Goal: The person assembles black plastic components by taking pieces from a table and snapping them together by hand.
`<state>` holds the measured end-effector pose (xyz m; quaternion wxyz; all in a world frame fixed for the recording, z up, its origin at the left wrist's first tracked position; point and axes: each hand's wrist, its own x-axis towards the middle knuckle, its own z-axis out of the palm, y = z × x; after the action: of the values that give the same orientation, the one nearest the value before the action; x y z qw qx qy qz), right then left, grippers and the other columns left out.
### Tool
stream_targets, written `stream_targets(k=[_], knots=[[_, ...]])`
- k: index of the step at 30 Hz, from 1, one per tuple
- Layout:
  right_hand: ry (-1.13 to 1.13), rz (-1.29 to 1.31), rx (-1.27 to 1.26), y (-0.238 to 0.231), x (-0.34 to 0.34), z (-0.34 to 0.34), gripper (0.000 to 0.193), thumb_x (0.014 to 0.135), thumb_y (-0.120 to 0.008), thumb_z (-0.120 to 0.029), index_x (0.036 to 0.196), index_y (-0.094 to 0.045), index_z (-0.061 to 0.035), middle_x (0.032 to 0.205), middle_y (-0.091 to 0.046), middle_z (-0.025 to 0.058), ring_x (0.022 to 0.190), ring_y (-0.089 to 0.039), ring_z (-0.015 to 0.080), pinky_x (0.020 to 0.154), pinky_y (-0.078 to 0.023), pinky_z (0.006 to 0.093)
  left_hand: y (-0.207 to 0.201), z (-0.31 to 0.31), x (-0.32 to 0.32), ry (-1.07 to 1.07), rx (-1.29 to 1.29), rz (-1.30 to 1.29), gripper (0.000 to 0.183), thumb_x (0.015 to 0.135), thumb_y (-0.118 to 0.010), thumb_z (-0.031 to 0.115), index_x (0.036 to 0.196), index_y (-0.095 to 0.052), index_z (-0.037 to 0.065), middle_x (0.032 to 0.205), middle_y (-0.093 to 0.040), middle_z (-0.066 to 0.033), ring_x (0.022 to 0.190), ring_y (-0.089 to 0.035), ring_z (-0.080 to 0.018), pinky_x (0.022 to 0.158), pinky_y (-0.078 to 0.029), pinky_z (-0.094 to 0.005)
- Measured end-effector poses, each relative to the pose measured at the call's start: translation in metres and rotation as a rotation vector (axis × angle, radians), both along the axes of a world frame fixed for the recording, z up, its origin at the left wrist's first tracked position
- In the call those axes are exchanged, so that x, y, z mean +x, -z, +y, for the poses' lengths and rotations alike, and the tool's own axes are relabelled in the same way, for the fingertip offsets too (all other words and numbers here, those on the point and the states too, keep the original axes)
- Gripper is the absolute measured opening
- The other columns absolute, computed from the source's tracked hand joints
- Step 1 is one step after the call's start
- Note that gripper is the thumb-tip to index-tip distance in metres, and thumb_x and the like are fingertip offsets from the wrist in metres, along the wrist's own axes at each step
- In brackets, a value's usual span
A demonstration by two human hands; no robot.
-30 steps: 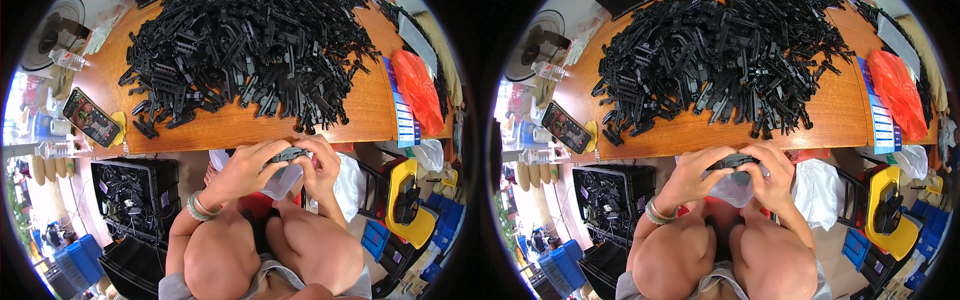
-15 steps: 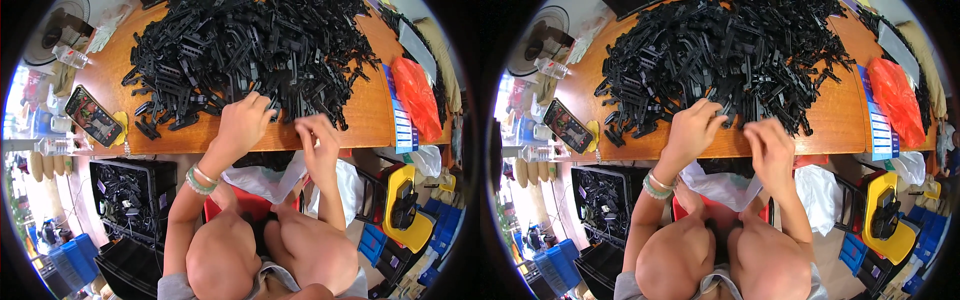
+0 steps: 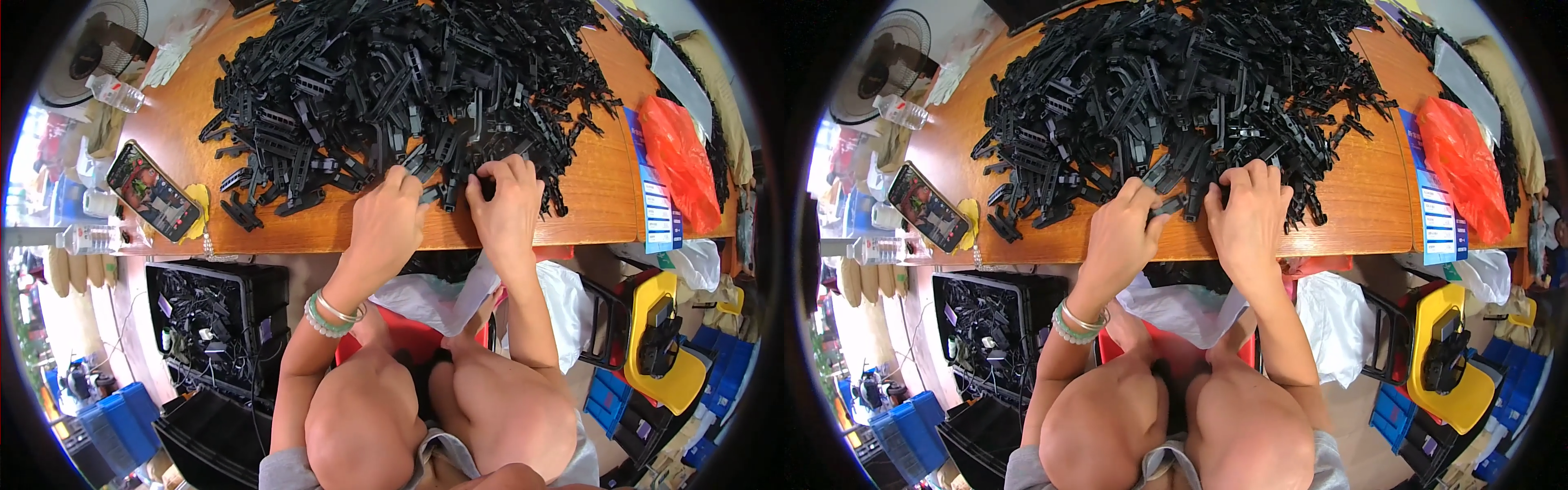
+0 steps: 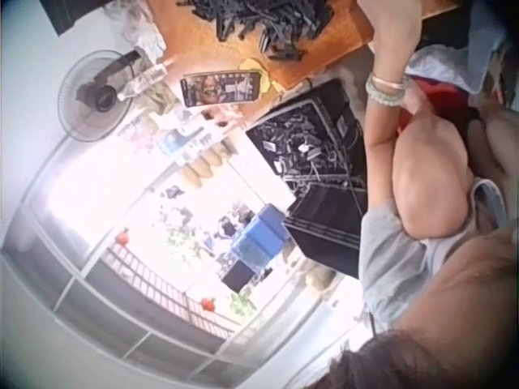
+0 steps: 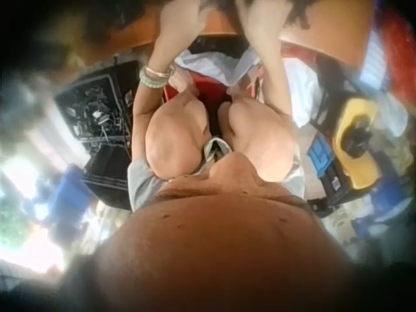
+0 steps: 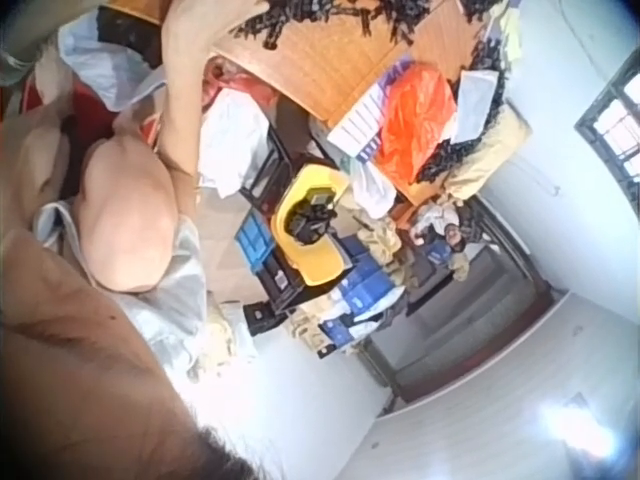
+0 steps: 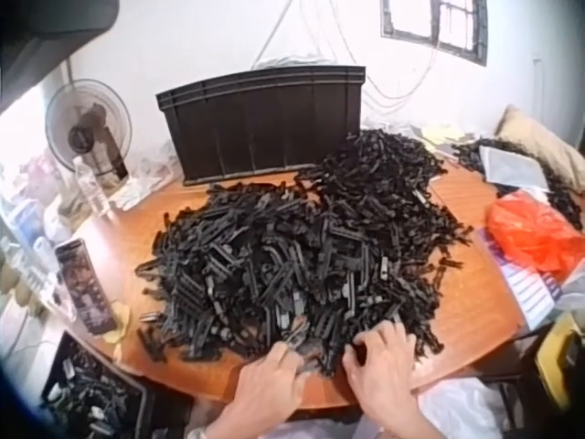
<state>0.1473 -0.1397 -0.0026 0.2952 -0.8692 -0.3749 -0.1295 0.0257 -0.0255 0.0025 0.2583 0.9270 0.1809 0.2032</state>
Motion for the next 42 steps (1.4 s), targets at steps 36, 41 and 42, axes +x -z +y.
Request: stream_targets(k=[36,41,42], knots=[[-0.391,0.691,0.573,0.000,-0.046,-0.061,0.008,0.082,-0.061,0.007,0.087,-0.062,0.0025,0.077,-0.065,0.0083,0.055,-0.058,0.0078,0.047,-0.044,0.0202,-0.027,-0.032,-0.023,0.237,-1.271,0.003,0.026,0.094,-0.053,0.011,0.111,-0.059,-0.007,0.082,-0.067,-0.0121,0.065,-0.065,-0.0145,0.058,-0.052,-0.0256],[-0.456,0.382,0.594,0.004,-0.037,-0.061,0.021,0.075,-0.066,0.004,0.096,-0.063,0.0030,0.079,-0.063,0.0098,0.063,-0.060,0.0164,0.056,-0.046,0.0252,-0.025,-0.043,-0.025,0.286,-0.884,-0.056,0.038,0.082,-0.066,0.005,0.118,-0.056,-0.002,0.083,-0.067,-0.0147,0.070,-0.065,-0.0200,0.064,-0.050,-0.0305],[-0.457,0.383,0.596,0.000,-0.038,-0.060,0.021,0.075,-0.066,0.004,0.096,-0.063,0.0030,0.079,-0.063,0.0098,0.063,-0.060,0.0164,0.056,-0.046,0.0252,-0.024,-0.043,-0.026,0.278,-0.890,-0.101,0.037,0.081,-0.067,0.005,0.117,-0.057,-0.002,0.083,-0.067,-0.0145,0.068,-0.065,-0.0220,0.064,-0.050,-0.0306]])
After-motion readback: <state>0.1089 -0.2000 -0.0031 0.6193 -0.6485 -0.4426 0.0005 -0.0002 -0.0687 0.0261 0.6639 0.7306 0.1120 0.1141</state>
